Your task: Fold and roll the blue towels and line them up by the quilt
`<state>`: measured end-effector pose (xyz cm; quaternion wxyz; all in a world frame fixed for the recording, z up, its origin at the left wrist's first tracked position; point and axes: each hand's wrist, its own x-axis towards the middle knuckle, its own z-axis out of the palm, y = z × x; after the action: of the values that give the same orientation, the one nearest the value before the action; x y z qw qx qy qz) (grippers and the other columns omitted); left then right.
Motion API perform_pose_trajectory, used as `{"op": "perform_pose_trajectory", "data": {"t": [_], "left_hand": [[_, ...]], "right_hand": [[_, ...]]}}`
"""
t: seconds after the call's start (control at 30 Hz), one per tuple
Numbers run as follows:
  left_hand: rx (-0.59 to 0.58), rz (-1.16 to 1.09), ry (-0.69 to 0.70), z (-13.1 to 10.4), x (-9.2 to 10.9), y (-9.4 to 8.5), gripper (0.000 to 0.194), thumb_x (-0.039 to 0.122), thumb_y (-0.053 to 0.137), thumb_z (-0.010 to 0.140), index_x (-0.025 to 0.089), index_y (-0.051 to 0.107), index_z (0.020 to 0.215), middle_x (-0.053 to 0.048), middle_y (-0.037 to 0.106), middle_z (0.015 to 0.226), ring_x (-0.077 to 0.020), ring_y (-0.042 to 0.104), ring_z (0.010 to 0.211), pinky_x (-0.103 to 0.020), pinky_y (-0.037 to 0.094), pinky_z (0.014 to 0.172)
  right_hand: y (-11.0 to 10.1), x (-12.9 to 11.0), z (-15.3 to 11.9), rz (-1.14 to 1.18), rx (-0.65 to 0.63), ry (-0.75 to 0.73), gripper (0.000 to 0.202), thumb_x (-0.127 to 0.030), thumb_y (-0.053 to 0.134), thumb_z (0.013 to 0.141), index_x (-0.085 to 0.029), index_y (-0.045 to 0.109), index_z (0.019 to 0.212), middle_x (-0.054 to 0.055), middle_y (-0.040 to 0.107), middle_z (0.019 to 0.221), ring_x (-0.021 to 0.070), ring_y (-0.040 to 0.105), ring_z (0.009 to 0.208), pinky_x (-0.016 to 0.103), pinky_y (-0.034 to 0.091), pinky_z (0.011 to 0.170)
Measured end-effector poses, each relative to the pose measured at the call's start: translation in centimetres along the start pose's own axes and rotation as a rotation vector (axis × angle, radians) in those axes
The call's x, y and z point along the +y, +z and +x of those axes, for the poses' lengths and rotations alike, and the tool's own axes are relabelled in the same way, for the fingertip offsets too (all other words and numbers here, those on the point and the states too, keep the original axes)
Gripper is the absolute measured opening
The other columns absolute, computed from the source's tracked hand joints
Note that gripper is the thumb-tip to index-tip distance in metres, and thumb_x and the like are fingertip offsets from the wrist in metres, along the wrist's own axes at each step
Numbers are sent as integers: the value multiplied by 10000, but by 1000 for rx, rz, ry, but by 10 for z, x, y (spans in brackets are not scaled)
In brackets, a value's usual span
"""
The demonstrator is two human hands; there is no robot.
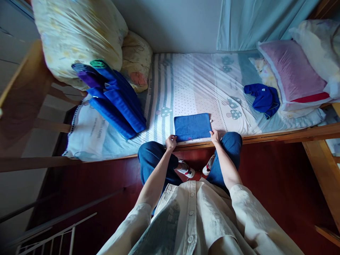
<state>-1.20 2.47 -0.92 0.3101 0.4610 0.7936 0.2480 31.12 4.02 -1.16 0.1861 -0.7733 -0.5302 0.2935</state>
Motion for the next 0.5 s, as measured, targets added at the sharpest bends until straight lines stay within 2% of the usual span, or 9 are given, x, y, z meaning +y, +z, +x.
{"op": "perform_pose_trajectory", "data": {"t": [0.13,0.33,0.5], "left_hand": [[-7,20,-8,-1,-1,1,203,307,555,938,197,725,947,-116,759,891,-285,721,922,-335,517,800],[-12,38,-4,-1,-2,1,203,312,563,944,189,724,954,-111,763,909,-266,718,909,-331,518,815],[-8,52,17,0,-1,1,176,281,574,941,175,715,951,-100,756,882,-243,717,880,-331,530,839]], "right_hand": [[3,2,2,-13,-2,13,249,-359,578,951,-195,763,980,114,788,929,277,700,859,352,529,841],[6,6,5,41,28,-40,210,-336,603,924,-201,762,932,93,787,872,253,698,828,334,540,825],[2,2,4,9,1,-9,199,-316,610,937,-177,753,944,103,786,896,260,700,848,357,545,851]]}}
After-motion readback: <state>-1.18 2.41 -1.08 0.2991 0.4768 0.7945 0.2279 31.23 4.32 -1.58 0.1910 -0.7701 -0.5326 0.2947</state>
